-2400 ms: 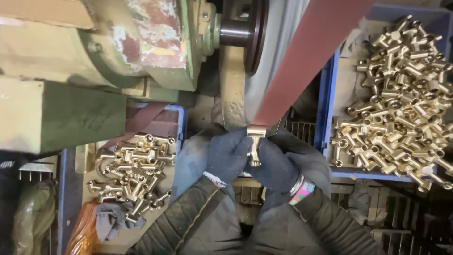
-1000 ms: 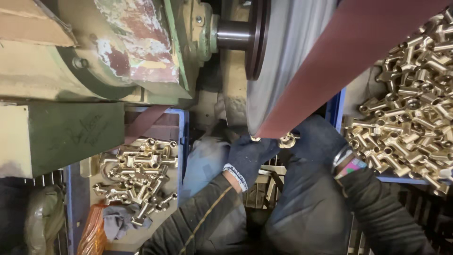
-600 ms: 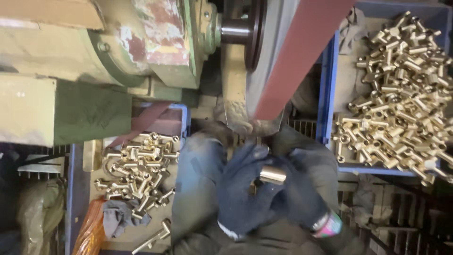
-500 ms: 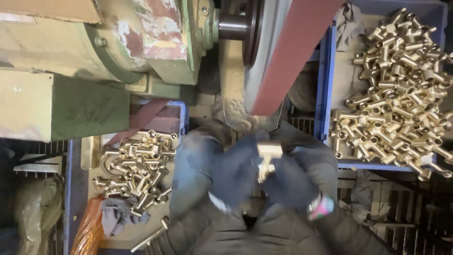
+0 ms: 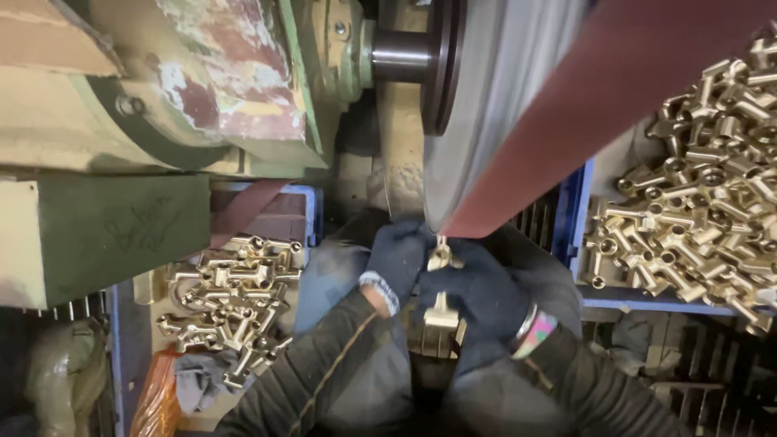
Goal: The person grinds brass plumbing fixtures using a vertical belt sander, holding each piece with gloved hands to smooth the surface against the moving belt before setting it aside.
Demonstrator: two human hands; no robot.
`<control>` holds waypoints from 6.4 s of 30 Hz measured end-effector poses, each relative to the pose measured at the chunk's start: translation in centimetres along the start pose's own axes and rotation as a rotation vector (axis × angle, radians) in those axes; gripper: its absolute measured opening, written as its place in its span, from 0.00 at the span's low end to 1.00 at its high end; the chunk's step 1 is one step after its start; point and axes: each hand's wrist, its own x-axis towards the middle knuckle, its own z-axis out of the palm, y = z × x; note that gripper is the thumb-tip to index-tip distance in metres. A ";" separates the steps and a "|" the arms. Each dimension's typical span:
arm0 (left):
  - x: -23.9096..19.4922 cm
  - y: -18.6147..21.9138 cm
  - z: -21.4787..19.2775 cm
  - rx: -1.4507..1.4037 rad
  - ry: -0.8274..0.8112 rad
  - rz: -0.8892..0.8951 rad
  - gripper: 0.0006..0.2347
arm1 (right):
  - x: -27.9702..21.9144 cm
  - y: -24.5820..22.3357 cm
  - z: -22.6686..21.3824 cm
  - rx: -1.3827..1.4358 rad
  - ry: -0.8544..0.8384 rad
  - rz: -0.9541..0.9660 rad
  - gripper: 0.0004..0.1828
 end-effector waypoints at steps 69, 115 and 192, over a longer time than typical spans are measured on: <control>-11.2 5.5 1.5 -0.401 -0.287 -0.132 0.19 | -8.6 -7.1 -1.6 -1.553 0.292 -0.757 0.26; -7.9 6.8 1.7 0.418 -0.090 0.369 0.09 | -4.4 2.1 0.8 -0.732 -0.106 -0.486 0.25; -4.5 3.2 0.8 0.438 -0.020 0.281 0.08 | -2.7 2.8 0.6 -0.415 -0.079 -0.296 0.29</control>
